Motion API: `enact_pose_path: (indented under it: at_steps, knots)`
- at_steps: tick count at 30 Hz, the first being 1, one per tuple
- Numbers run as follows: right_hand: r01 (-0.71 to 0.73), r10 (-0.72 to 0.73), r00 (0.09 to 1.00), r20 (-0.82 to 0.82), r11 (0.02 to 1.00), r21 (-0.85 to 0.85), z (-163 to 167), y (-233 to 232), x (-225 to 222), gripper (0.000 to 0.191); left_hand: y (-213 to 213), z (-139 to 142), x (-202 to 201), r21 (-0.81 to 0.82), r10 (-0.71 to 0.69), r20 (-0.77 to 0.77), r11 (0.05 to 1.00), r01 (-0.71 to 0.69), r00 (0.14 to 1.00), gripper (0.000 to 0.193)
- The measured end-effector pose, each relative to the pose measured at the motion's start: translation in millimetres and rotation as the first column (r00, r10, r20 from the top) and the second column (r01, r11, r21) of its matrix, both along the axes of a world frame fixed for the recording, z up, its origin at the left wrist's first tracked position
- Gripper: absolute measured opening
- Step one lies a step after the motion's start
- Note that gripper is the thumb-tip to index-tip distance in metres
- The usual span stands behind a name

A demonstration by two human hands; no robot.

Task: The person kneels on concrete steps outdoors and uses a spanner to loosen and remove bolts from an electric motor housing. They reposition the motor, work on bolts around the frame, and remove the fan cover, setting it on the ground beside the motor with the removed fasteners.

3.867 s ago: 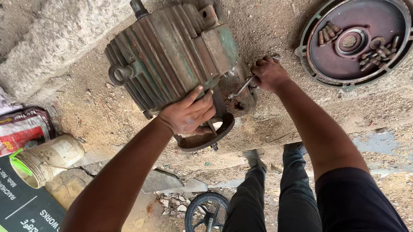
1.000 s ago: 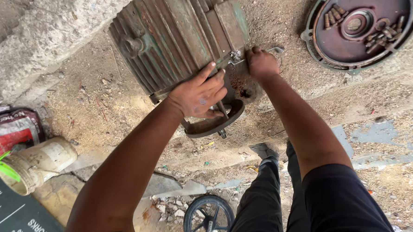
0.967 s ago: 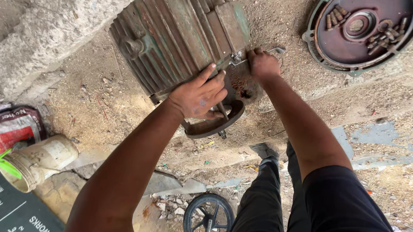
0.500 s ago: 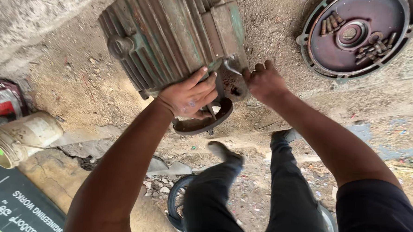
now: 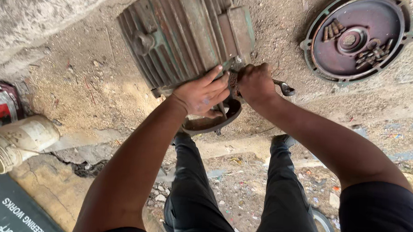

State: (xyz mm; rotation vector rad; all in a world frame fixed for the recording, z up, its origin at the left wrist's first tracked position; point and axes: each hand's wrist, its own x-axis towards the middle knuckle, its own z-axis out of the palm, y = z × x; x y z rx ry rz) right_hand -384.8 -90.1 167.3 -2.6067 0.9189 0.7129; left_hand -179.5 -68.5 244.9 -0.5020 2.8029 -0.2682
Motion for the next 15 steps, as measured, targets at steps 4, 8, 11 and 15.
enact_pose_path:
  at_steps: [4, 8, 11, 15]
  knots:
    - [0.060, -0.062, 0.998, -0.028, 0.997, -0.050, -2, 9, 7, 0.024, 4, -3, -2, 0.027, 0.018, 0.037, 0.999, -0.019, 0.999, 0.085]
    - [0.026, -0.027, 0.995, -0.100, 1.000, -0.012, -1, 8, 7, 0.026, 4, -3, -2, 0.022, 0.015, 0.030, 1.000, -0.016, 0.999, 0.088]
    - [-0.003, -0.002, 0.996, -0.093, 0.998, -0.057, -2, 8, 16, 0.026, 4, -4, -2, 0.014, 0.007, 0.044, 1.000, -0.007, 0.999, 0.088]
    - [-0.023, 0.009, 0.993, -0.119, 0.992, -0.122, -7, 12, 33, 0.022, 4, -5, -3, 0.038, 0.009, 0.078, 0.999, -0.011, 0.997, 0.090]
